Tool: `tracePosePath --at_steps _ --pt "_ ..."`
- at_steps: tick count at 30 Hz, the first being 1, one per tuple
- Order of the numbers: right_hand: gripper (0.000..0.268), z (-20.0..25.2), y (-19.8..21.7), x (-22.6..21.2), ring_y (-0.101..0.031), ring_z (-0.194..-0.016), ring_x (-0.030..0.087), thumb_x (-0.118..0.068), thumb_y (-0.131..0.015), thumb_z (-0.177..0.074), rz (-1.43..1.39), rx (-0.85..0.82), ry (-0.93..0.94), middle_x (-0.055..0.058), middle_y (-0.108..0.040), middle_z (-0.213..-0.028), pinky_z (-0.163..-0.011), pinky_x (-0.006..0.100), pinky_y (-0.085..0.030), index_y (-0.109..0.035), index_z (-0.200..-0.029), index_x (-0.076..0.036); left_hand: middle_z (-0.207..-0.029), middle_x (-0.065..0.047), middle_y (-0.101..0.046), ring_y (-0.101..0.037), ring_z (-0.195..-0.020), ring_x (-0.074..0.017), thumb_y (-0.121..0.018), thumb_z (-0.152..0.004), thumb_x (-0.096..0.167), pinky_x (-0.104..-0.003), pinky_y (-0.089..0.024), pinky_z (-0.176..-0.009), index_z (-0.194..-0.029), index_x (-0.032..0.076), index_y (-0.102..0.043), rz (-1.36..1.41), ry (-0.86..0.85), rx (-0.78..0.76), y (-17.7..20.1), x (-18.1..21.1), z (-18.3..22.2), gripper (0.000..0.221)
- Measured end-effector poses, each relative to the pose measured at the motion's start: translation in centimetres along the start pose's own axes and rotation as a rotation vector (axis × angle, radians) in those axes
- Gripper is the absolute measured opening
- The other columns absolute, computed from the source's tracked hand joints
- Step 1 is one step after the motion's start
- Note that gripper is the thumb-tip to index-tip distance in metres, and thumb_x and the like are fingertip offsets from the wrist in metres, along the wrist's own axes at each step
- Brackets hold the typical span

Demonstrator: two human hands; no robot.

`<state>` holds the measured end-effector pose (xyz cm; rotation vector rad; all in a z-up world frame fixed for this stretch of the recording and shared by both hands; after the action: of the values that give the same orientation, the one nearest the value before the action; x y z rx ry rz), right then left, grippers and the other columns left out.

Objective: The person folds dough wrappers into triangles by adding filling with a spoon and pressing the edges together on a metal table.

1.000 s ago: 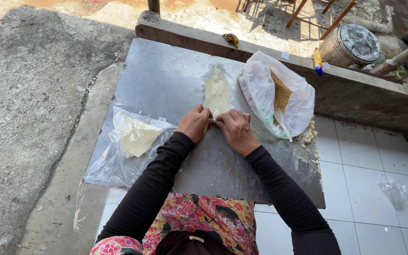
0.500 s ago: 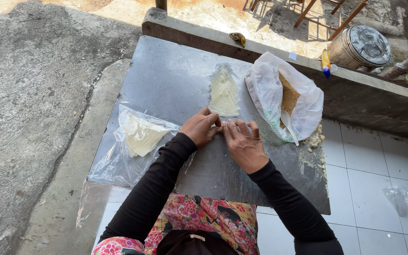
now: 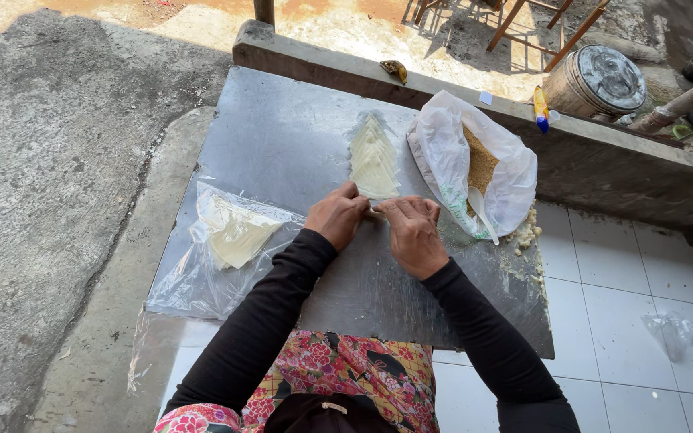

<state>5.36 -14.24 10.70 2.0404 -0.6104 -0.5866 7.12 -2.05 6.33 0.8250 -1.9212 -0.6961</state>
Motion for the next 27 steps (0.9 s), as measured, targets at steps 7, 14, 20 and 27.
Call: tracePosePath --at_steps 7,14,20,27 --pt "0.037 -0.4 -0.5 -0.7 -0.058 -0.118 0.022 -0.001 -0.06 -0.089 0.117 0.009 0.045 0.002 -0.071 -0.12 -0.1 0.042 -0.031 -0.072 -0.122 -0.011 -0.109 -0.012 -0.06 -0.068 -0.097 -0.0306 -0.063 -0.09 0.008 -0.042 -0.058 -0.075 -0.109 0.004 -0.065 -0.024 -0.037 0.04 0.0 0.2 -0.1 0.019" --pt "0.025 -0.7 -1.5 1.5 -0.056 -0.112 0.022 -0.019 -0.072 -0.094 -0.011 0.008 -0.052 0.002 -0.069 -0.111 -0.099 0.04 -0.031 -0.075 -0.118 -0.013 -0.111 -0.01 -0.06 -0.069 -0.099 -0.0279 -0.063 -0.096 0.011 -0.041 -0.059 -0.076 -0.105 0.006 -0.063 -0.066 0.039 -0.03 -0.9 -0.4 -0.3 0.011" --pt "0.02 -0.5 -1.4 1.7 -0.056 -0.11 0.022 -0.025 -0.074 -0.092 0.009 0.063 -0.018 0.002 -0.069 -0.107 -0.097 0.039 -0.031 -0.074 -0.108 -0.012 -0.111 -0.01 -0.061 -0.07 -0.094 -0.0286 -0.064 -0.096 0.019 -0.041 -0.058 -0.077 -0.105 0.008 -0.064 -0.008 0.086 -0.086 -1.1 -1.0 -0.4 0.015" --pt "0.013 -0.5 0.0 -0.1 -0.058 -0.104 0.024 -0.021 -0.062 -0.099 0.158 -0.002 -0.017 0.006 -0.067 -0.102 -0.093 0.04 -0.033 -0.066 -0.108 -0.011 -0.12 -0.015 -0.061 -0.069 -0.093 -0.0332 -0.058 -0.108 0.024 -0.042 -0.057 -0.081 -0.119 0.004 -0.063 0.168 0.201 0.016 -0.3 -2.7 -0.2 0.023"
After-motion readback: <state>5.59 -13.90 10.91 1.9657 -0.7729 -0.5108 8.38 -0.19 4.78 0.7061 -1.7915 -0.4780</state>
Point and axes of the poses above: each hand's wrist, its own z-axis away from the middle knuckle, its own y-axis out of the back of the hand, x = y × z, the point moved 10 cm from there along -z, towards the middle knuckle
